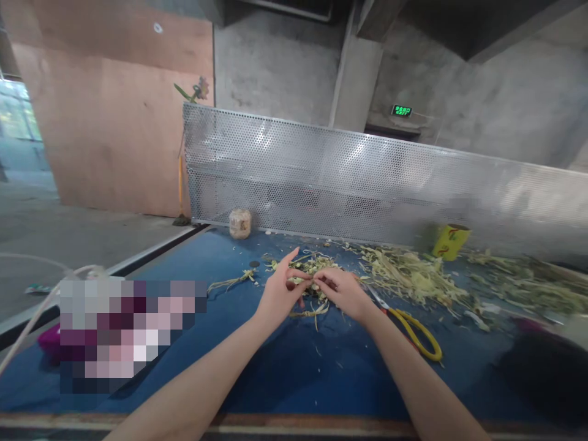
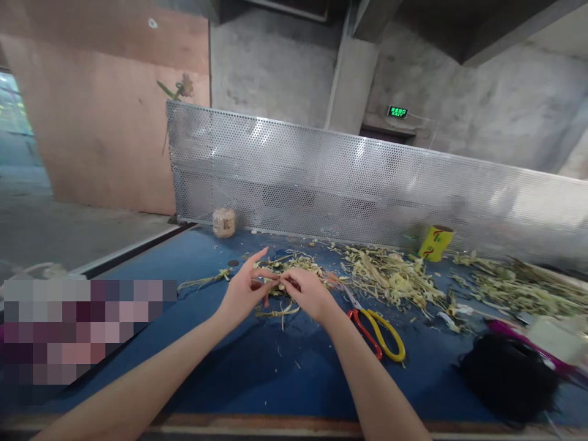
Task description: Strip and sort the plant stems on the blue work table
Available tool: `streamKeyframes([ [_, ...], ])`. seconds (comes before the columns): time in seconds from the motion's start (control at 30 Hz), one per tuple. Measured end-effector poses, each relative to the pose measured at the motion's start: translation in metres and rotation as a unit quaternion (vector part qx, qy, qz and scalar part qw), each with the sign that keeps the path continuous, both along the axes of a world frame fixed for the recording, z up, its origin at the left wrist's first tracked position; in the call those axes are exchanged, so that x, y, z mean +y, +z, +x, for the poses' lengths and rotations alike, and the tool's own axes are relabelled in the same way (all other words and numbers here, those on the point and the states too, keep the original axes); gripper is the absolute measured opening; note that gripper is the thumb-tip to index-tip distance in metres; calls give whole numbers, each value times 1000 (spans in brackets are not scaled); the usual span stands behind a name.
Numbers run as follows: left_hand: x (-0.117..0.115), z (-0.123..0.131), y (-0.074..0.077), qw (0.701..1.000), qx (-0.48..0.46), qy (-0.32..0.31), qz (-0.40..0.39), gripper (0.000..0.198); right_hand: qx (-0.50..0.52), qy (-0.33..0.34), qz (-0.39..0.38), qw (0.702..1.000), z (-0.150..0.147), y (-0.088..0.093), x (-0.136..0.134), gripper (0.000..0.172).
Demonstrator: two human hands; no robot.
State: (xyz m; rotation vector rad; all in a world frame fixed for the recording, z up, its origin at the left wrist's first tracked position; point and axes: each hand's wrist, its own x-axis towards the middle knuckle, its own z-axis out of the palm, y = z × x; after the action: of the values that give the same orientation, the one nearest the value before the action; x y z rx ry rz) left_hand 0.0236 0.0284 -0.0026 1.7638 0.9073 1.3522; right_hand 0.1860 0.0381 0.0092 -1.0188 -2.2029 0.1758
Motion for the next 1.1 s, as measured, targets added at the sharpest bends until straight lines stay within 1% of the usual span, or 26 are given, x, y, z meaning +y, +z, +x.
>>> streamKeyframes([
  [0.1, -1, 0, 1, 1000, 20, -3, 1, 61, -42, -12, 28, 999, 2, 2, -1, 15],
  [0.2, 0, 0, 1, 1000, 27, 9, 0, 56, -81, -18, 47, 995, 3, 1, -1, 17],
  [0.27, 2, 0, 1, 1000, 20, 8, -14, 57, -117, -29, 63, 991, 5, 1, -1, 19],
  [0.37, 5, 1, -1, 997, -6, -31, -77, 65, -167, -43, 96, 980, 9, 0, 0, 21],
  [0.47, 6, 1, -1, 985, -49, -69, -152, 71, -198, -38, 121, 972, 12, 2, 1, 23],
  [0.53, 6, 0, 0, 975, -75, -87, -188, 73, -193, -30, 121, 973, 13, 3, 0, 24],
  [0.63, 5, -1, 2, 967, -100, -99, -211, 75, -143, -13, 86, 986, 12, 5, -1, 24],
  [0.73, 5, 0, 3, 973, -103, -77, -191, 72, -73, 6, 37, 997, 8, 3, -1, 22],
  [0.83, 4, 0, 3, 989, -65, -43, -122, 67, -22, 8, -9, 1000, 3, -2, 0, 22],
  [0.9, 3, -1, 2, 998, -16, -29, -57, 60, -4, 9, -39, 999, 2, -5, 2, 21],
  [0.97, 1, -2, 0, 999, 30, -23, -10, 55, 6, 13, -63, 998, 2, -7, 4, 19],
  [1.1, -1, -4, -1, 998, 64, -20, 18, 57, 20, 15, -80, 996, 3, -6, 4, 18],
])
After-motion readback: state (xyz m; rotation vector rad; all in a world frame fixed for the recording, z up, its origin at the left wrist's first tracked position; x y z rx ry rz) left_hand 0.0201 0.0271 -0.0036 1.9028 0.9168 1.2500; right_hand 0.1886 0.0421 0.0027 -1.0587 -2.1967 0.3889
